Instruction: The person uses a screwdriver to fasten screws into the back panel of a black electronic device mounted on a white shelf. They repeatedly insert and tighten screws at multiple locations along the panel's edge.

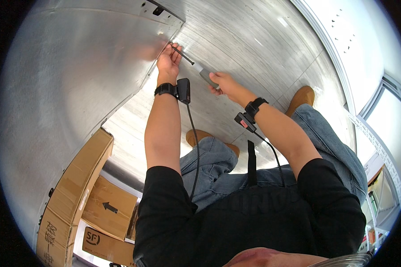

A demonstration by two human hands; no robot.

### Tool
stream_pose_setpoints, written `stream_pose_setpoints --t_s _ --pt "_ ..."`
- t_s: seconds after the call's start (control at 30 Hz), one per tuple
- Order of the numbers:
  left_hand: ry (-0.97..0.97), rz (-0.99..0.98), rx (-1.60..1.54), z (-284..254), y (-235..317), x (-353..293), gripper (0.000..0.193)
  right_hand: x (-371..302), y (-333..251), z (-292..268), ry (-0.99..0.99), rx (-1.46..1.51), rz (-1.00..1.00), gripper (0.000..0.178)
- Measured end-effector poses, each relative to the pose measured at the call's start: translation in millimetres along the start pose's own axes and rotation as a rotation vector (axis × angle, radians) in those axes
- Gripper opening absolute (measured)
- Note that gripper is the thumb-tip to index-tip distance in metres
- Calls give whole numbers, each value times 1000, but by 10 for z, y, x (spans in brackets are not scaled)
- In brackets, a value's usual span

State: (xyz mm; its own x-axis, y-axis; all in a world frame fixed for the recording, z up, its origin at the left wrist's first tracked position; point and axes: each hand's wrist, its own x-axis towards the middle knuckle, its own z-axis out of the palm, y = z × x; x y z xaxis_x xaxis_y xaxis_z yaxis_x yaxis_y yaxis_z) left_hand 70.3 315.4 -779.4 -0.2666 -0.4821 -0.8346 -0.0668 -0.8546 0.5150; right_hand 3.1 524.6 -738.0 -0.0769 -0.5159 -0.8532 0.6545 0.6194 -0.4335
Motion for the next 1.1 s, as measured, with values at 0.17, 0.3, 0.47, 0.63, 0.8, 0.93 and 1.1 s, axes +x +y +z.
stream_pose_setpoints --t_s 0.17,0.3,0.47,0.63,0.8,0.93,1.1 --pt "-57 42 14 -44 -21 -28 20 -91 -54 -44 7 15 30 37" --pt "-113 -4 -38 92 -89 -121 22 -346 -627 -262 -38 -150 79 37" --pt "-337 30 -31 890 -60 -414 23 -1060 -1833 -850 122 -625 -68 42" --pt "-593 121 46 1994 322 -1337 26 -2322 -3091 -1221 308 -1126 -162 47" --pt "-793 264 256 2903 252 -1927 22 -3468 -3603 -1716 345 -1117 -102 48" --pt "-833 332 418 3404 -178 -2075 18 -3766 -3256 -2481 417 -973 -134 40" --pt "-754 560 685 3746 -1003 -1735 20 -3566 -1883 -3547 587 -626 -402 45"
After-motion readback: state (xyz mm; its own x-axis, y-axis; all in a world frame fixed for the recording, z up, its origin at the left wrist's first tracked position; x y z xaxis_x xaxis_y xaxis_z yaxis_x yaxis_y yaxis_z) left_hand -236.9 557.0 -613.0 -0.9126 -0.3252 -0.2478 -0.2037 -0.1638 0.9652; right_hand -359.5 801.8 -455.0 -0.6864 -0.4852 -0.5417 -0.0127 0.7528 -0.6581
